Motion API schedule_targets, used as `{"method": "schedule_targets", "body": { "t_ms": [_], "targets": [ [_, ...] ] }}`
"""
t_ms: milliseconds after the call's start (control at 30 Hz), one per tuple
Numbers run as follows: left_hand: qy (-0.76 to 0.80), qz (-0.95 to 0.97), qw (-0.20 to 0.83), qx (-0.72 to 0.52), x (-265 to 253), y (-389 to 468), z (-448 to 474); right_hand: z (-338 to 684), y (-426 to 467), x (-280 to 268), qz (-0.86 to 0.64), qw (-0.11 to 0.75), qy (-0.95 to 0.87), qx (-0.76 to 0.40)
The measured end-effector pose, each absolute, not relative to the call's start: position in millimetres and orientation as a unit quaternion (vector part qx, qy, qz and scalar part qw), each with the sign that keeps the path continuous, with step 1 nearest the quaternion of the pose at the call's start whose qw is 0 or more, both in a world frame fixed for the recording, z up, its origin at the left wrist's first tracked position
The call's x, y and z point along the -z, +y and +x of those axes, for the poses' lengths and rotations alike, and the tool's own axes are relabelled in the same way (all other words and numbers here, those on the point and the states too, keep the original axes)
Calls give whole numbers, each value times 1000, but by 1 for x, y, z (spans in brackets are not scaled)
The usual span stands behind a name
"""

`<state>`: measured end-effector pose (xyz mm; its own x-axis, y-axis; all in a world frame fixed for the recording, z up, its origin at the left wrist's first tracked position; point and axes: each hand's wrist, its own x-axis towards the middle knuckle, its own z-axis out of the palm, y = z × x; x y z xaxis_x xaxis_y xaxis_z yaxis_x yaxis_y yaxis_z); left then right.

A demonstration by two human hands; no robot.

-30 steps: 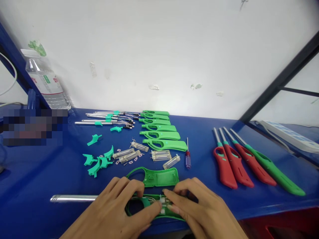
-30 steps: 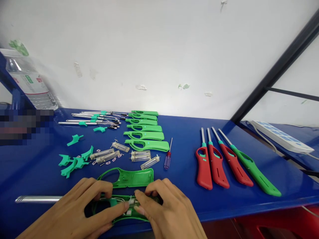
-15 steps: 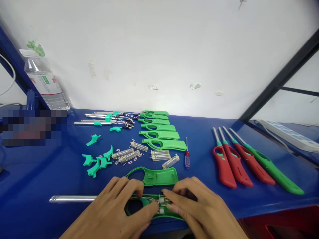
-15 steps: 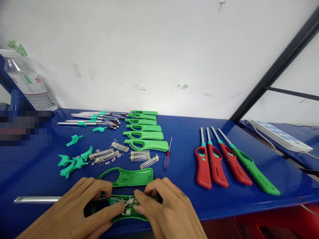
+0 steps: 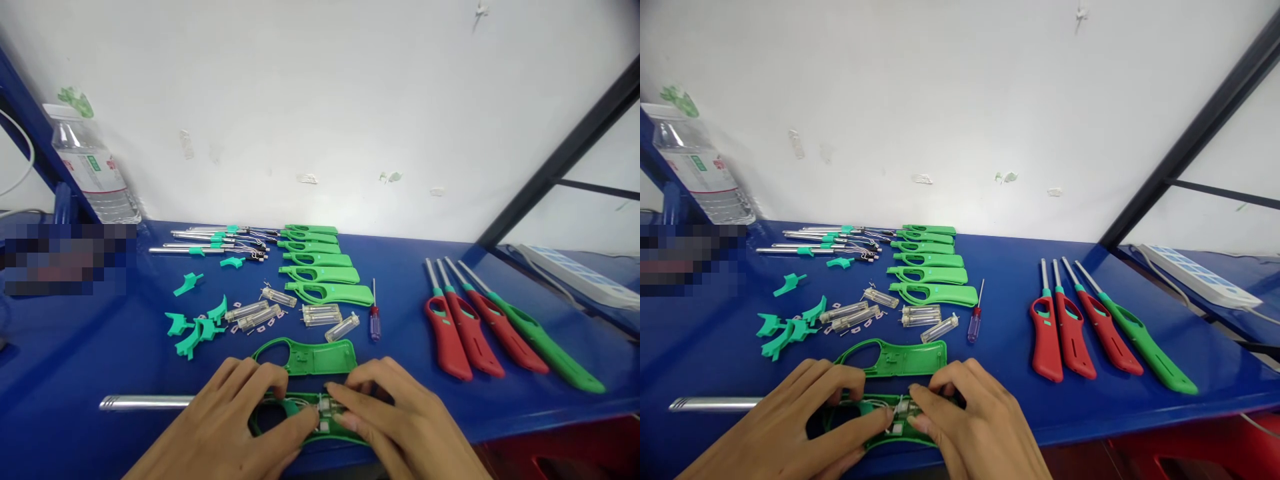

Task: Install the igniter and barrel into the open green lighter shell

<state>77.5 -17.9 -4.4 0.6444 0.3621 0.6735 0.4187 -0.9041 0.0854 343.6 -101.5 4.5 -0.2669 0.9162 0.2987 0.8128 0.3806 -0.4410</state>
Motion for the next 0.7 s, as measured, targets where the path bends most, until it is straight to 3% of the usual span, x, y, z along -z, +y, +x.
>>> {"method": "schedule_targets", "body": {
  "t_ms": [133,333,700],
  "targets": [
    [-220,-927,29,303,-1,-18,73,345,-98,-2,-542,279,-782,-131],
    [-199,-902,41,381,7,-14,74,347,-98,-6,-538,279,-780,-154],
    [-216,-900,31,377,9,-16,71,351,-102,-11,-548,370,-748,-69]
  ]
}}
